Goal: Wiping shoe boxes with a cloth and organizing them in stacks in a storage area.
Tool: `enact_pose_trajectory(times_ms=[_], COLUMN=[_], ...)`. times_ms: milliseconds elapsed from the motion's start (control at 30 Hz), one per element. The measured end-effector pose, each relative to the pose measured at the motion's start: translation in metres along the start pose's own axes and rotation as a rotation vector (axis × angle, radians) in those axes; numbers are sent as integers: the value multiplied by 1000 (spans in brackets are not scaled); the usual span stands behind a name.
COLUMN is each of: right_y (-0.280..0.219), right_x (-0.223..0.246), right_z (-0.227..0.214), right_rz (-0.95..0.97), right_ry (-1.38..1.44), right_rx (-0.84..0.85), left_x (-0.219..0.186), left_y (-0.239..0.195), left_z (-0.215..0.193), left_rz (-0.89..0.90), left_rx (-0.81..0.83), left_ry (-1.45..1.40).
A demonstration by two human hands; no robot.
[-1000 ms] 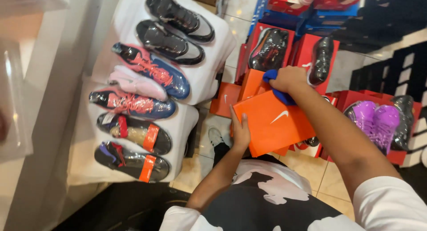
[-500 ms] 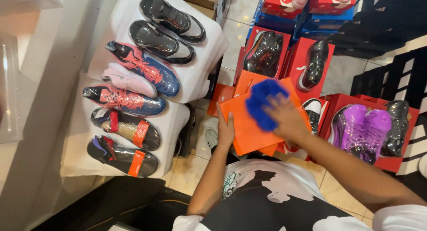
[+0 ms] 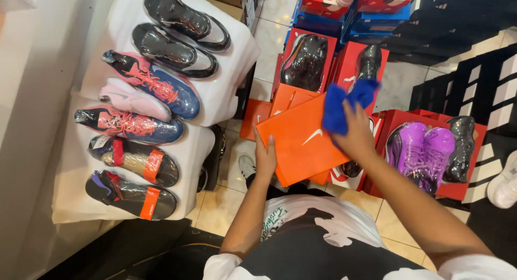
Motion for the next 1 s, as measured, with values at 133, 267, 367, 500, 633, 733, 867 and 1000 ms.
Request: enact_pose_trajectory(times_ms=[133, 267, 367, 500, 633, 733, 867, 1000], right_y=[39, 12, -43, -100, -157, -187, -158, -138], right_x=[-80, -87, -63, -123, -136, -116, -41, 47], right_z=[48, 44, -19, -23, 15, 56, 59, 48], right_rz=[621, 594, 596, 744, 914, 1096, 1116, 1174], right_ry=[686, 724, 520, 581, 1298, 1342, 1368, 1349], right_rx=[98, 11, 80, -236, -775, -850, -762, -570], left_x=[-4, 0, -16, -11, -41, -93, -118, -96], left_y=[1, -3, -6, -13, -12, -6, 17, 25], left_z=[-5, -1, 5, 6, -12, 17, 80, 101], left_rz=[-41, -7, 56, 62, 346, 732, 804, 745], left_rx=[6, -8, -19, -39, -196, -165, 164, 304], left_ry=[1, -10, 30, 14, 416, 821, 1036, 1119])
Point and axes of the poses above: each hand's wrist, its own y-axis towards the middle knuckle, its own z-axis out of the palm, x = y × z, the point moved 9 cm from there along y, towards the middle knuckle
